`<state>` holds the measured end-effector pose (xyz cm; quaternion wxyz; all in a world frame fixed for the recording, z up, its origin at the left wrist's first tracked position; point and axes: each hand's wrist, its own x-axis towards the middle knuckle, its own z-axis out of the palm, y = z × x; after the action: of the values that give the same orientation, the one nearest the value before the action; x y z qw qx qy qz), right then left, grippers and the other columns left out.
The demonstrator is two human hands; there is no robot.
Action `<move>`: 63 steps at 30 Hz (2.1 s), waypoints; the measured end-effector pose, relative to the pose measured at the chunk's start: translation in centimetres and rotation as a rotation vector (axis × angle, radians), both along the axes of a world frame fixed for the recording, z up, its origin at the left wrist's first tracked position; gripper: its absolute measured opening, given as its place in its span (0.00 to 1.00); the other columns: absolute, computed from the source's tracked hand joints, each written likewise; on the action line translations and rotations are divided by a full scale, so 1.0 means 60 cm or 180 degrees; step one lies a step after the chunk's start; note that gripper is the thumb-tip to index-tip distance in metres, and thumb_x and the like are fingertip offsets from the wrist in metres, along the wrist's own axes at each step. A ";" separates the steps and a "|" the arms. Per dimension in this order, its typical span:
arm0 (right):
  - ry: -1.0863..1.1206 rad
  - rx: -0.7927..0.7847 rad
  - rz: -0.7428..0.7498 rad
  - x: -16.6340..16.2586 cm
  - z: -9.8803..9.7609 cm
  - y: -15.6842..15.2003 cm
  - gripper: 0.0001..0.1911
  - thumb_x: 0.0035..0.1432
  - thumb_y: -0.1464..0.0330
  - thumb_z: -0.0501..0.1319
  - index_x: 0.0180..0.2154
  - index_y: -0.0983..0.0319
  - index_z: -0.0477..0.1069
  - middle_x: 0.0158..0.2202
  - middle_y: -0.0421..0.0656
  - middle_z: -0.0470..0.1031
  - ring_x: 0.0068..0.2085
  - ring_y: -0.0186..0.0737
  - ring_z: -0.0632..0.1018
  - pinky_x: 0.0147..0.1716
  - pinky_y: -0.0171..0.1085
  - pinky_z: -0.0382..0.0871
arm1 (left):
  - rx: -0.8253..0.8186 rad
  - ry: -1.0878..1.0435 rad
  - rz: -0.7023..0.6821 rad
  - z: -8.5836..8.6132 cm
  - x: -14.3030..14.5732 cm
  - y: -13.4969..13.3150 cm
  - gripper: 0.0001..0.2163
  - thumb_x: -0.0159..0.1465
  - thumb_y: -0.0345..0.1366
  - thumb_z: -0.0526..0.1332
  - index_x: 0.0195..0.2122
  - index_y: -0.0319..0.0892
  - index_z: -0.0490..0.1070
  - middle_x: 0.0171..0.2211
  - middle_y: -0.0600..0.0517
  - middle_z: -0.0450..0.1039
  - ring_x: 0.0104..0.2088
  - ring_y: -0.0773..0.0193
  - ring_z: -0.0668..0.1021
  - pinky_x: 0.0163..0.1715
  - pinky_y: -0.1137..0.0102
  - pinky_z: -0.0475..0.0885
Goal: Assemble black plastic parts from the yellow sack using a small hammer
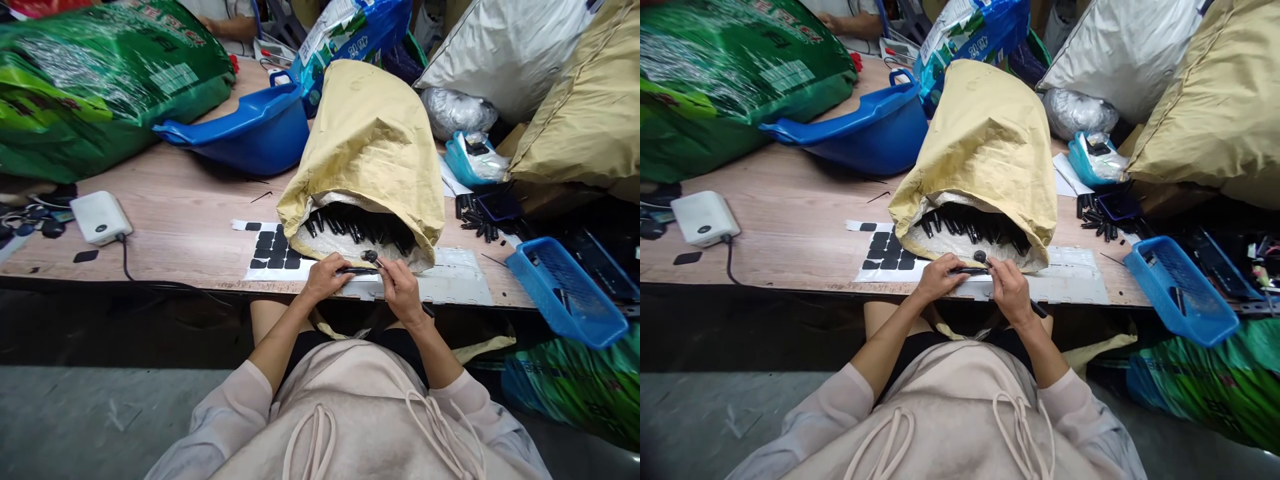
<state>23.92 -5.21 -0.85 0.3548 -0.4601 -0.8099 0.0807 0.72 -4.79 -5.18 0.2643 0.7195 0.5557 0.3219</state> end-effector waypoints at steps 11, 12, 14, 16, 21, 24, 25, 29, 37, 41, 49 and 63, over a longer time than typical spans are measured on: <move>-0.0098 -0.0119 0.0215 -0.020 -0.014 -0.024 0.18 0.75 0.68 0.54 0.59 0.54 0.77 0.39 0.44 0.78 0.42 0.38 0.80 0.45 0.36 0.77 | 0.0094 -0.0107 0.0008 -0.008 0.001 -0.001 0.06 0.65 0.36 0.70 0.43 0.46 0.84 0.36 0.52 0.76 0.38 0.63 0.79 0.39 0.70 0.72; -0.0100 -0.0132 0.0243 -0.021 -0.019 -0.025 0.19 0.75 0.69 0.54 0.59 0.54 0.78 0.39 0.44 0.78 0.41 0.37 0.80 0.44 0.35 0.77 | 0.0111 -0.0092 0.0009 -0.008 0.001 -0.002 0.06 0.65 0.35 0.70 0.43 0.46 0.84 0.36 0.52 0.76 0.38 0.63 0.78 0.39 0.71 0.72; -0.0072 -0.0134 0.0279 -0.023 -0.028 -0.026 0.19 0.74 0.70 0.54 0.58 0.54 0.78 0.38 0.44 0.78 0.40 0.37 0.80 0.42 0.34 0.77 | 0.0139 -0.0061 0.0029 -0.009 0.002 -0.002 0.06 0.66 0.34 0.69 0.43 0.47 0.85 0.36 0.52 0.76 0.37 0.64 0.78 0.39 0.72 0.72; 0.0011 -0.0119 0.0250 -0.021 -0.030 -0.025 0.19 0.74 0.71 0.55 0.58 0.54 0.78 0.38 0.44 0.78 0.39 0.37 0.80 0.42 0.35 0.77 | 0.0161 -0.0062 0.0041 -0.010 0.002 -0.002 0.07 0.66 0.34 0.69 0.44 0.48 0.85 0.36 0.52 0.76 0.37 0.64 0.78 0.39 0.72 0.72; 0.0316 -0.0069 0.0101 -0.007 -0.022 -0.022 0.18 0.74 0.70 0.56 0.58 0.53 0.78 0.40 0.44 0.78 0.41 0.38 0.80 0.45 0.36 0.77 | 0.0205 -0.0102 -0.0016 -0.014 0.000 0.000 0.08 0.66 0.36 0.70 0.46 0.47 0.84 0.38 0.51 0.77 0.40 0.62 0.80 0.41 0.70 0.73; 0.0272 -0.0218 0.0127 -0.001 -0.026 -0.024 0.17 0.74 0.69 0.56 0.57 0.53 0.78 0.40 0.44 0.79 0.41 0.38 0.81 0.44 0.36 0.77 | 0.0159 -0.0078 -0.0006 -0.013 0.000 0.000 0.08 0.66 0.36 0.70 0.46 0.46 0.84 0.38 0.51 0.77 0.39 0.61 0.80 0.41 0.69 0.73; 0.0264 -0.0276 0.0148 0.000 -0.028 -0.024 0.17 0.74 0.69 0.55 0.57 0.53 0.78 0.40 0.44 0.79 0.42 0.38 0.81 0.44 0.36 0.77 | 0.0141 -0.0068 -0.0004 -0.012 0.000 0.000 0.08 0.65 0.36 0.70 0.46 0.46 0.84 0.38 0.51 0.77 0.39 0.61 0.80 0.41 0.69 0.73; 0.0330 -0.0261 0.0052 0.009 -0.030 -0.016 0.16 0.75 0.66 0.55 0.56 0.55 0.79 0.41 0.44 0.80 0.43 0.39 0.81 0.46 0.37 0.77 | 0.0135 -0.0029 0.0042 -0.004 0.002 -0.002 0.07 0.64 0.35 0.70 0.44 0.45 0.83 0.38 0.51 0.77 0.40 0.61 0.80 0.41 0.69 0.73; -0.0550 0.0395 -0.0587 0.058 -0.046 0.047 0.15 0.73 0.64 0.57 0.50 0.57 0.82 0.38 0.45 0.79 0.40 0.41 0.78 0.43 0.37 0.71 | 0.0171 0.0050 0.0076 0.003 0.004 -0.003 0.06 0.62 0.36 0.72 0.39 0.44 0.80 0.36 0.53 0.76 0.38 0.62 0.79 0.39 0.69 0.72; -0.0931 0.0543 -0.0723 0.069 -0.069 0.065 0.13 0.72 0.66 0.59 0.46 0.56 0.83 0.38 0.45 0.80 0.39 0.42 0.75 0.43 0.39 0.68 | 0.0114 -0.0050 0.0019 0.000 0.001 -0.002 0.05 0.62 0.36 0.72 0.39 0.45 0.79 0.36 0.53 0.76 0.37 0.63 0.79 0.38 0.70 0.71; -0.0964 0.0428 -0.0730 0.064 -0.073 0.060 0.14 0.72 0.66 0.57 0.48 0.57 0.82 0.40 0.46 0.80 0.42 0.44 0.74 0.44 0.40 0.66 | 0.0065 -0.0121 -0.0040 -0.003 -0.002 -0.002 0.06 0.60 0.34 0.72 0.38 0.45 0.78 0.36 0.54 0.76 0.37 0.62 0.79 0.38 0.70 0.70; -0.0947 0.0280 -0.0742 0.065 -0.075 0.059 0.14 0.72 0.65 0.57 0.49 0.57 0.81 0.41 0.47 0.78 0.43 0.45 0.73 0.45 0.41 0.66 | 0.0077 -0.0047 -0.0073 -0.002 -0.003 -0.005 0.05 0.63 0.37 0.69 0.40 0.45 0.79 0.36 0.54 0.76 0.37 0.63 0.79 0.39 0.70 0.72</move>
<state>27.81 -1.65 -5.33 0.2580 -0.5416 -0.7974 -0.0653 0.56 -5.10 -5.30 0.2633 0.7266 0.5415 0.3309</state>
